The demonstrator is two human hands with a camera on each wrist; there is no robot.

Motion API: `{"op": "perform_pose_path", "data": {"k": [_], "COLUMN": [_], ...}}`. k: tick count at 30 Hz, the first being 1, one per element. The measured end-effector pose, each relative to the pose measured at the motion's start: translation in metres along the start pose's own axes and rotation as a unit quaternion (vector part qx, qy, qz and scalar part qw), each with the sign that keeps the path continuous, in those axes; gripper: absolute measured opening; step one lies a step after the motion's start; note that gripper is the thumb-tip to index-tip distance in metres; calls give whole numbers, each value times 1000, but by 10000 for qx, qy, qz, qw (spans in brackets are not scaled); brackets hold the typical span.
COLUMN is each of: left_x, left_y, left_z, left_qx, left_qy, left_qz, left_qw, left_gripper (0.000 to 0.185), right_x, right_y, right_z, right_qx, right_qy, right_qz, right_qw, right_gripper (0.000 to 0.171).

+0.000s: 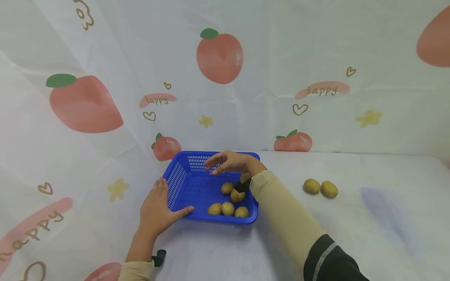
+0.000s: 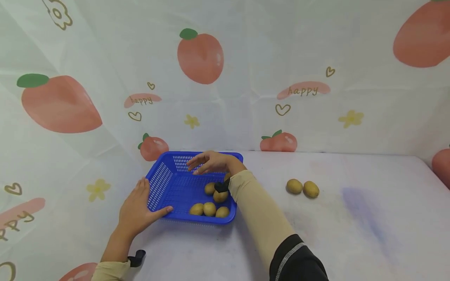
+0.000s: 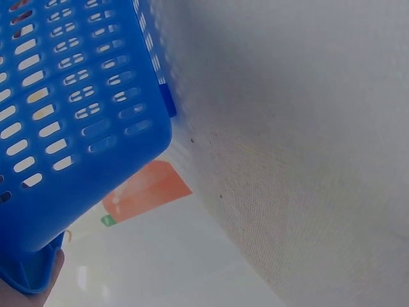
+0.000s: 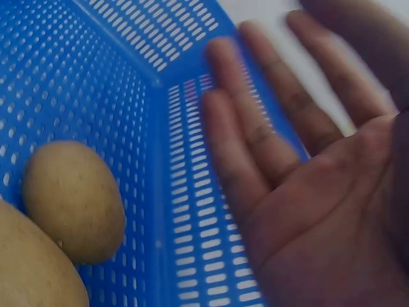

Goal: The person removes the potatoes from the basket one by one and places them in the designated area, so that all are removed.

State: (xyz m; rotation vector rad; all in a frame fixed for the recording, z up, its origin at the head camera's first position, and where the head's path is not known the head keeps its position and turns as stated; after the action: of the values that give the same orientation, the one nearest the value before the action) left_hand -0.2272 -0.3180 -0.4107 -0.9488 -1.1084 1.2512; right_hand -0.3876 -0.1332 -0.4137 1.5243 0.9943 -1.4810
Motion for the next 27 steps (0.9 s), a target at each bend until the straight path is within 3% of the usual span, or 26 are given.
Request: {"op": "perform_pose_path", "data": {"k": [7, 14, 27], "left_x": [0, 0, -1], "left_y": [1, -1, 1], "left_z": [-1, -1, 0], "left_qx": [-58, -5, -7], "left_qy": [-7, 33, 14], "left_qz": [-42, -6, -67], "left_qw": [10000, 10000, 10000], "left_gripper": [141, 141, 141], "right_x": [22, 28, 44], "right_y": [3, 6, 8], "right_z": [-3, -10, -24], "right_qx": [-344, -286, -146], "right_qy": [740, 1208, 2161], "right_qz": [-696, -893, -1309], "right_qw": [9942, 9882, 9674], "right_gripper": [52, 51, 47]}}
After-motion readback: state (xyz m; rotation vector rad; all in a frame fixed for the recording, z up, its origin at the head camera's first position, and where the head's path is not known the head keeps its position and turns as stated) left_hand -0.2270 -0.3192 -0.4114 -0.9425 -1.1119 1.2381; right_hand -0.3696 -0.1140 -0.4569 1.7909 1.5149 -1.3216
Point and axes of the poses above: each hand's wrist, its own z-axis towards the middle knuckle, its own y-axis out of the palm, x = y × z, the point moved 10 cm from there along z, towards the middle knuckle, and after that the axes turned 4 degrees about z, right-handed, at the moved point
